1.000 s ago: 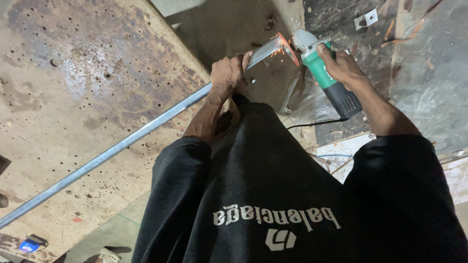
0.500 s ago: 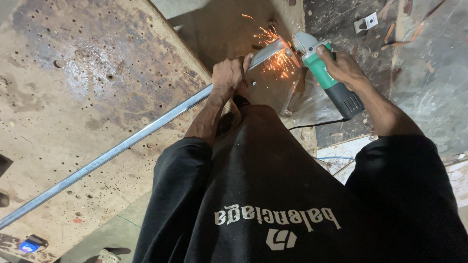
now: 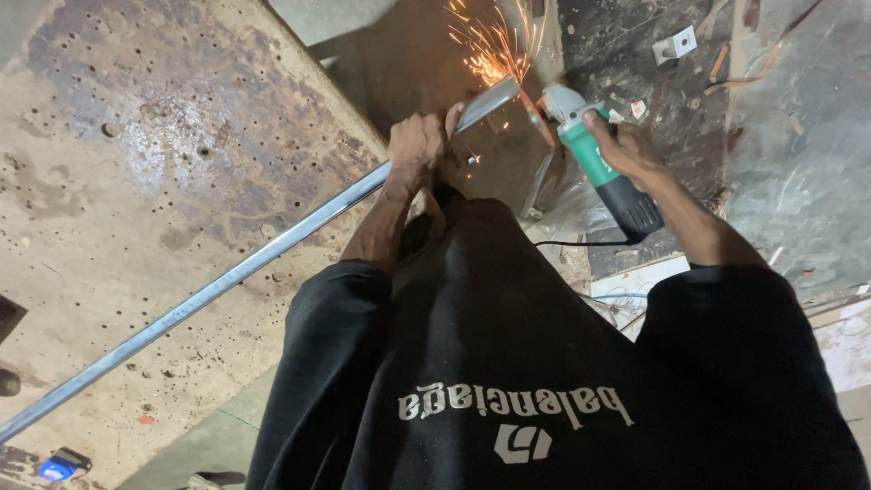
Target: The person uses an angle grinder to cut several long metal rods into shorter pieces on a wooden workbench. They repeatedly position the rods, cut them, and then inspect the cut ends before moving to the next piece.
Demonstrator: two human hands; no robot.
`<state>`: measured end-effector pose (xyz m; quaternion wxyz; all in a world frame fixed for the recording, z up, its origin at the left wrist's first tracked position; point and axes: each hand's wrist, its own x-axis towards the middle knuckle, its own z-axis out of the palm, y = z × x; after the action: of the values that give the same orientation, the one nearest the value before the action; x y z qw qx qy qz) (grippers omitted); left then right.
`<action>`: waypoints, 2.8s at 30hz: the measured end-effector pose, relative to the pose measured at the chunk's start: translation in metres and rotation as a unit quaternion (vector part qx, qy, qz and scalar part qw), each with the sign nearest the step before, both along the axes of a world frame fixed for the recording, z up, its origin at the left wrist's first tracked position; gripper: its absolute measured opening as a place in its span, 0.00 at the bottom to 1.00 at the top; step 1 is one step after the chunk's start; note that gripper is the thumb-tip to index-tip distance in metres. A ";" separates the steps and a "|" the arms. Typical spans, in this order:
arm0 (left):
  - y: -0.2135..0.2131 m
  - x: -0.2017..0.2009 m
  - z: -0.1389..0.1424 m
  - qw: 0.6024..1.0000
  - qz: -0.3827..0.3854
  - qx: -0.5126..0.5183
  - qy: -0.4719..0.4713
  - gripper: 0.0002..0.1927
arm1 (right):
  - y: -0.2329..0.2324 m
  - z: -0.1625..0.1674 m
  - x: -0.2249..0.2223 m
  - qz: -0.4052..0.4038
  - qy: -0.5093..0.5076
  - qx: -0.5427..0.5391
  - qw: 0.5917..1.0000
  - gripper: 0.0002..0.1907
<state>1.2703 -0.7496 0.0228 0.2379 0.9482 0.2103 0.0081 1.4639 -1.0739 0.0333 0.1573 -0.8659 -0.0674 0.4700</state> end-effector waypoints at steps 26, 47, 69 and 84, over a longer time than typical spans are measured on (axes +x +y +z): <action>-0.043 -0.103 0.002 0.997 -0.032 0.029 -0.059 0.32 | -0.114 0.083 -0.081 -0.523 0.122 0.370 0.758 0.53; -0.064 -0.242 0.108 0.940 -0.140 0.067 -0.305 0.17 | 0.177 0.102 -0.207 -0.345 0.245 0.539 0.728 0.48; -0.015 -0.379 0.072 0.796 0.419 -0.349 -0.264 0.44 | 0.349 0.057 -0.418 -0.022 0.412 0.410 0.813 0.38; 0.060 -0.484 0.006 0.832 0.376 -0.291 -0.286 0.62 | 0.415 0.044 -0.546 0.100 0.292 0.347 0.886 0.23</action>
<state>0.7864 -0.6896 0.0283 0.5306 0.6381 0.4662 0.3065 0.9181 -0.6591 0.0769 0.4127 -0.5684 -0.2632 0.6613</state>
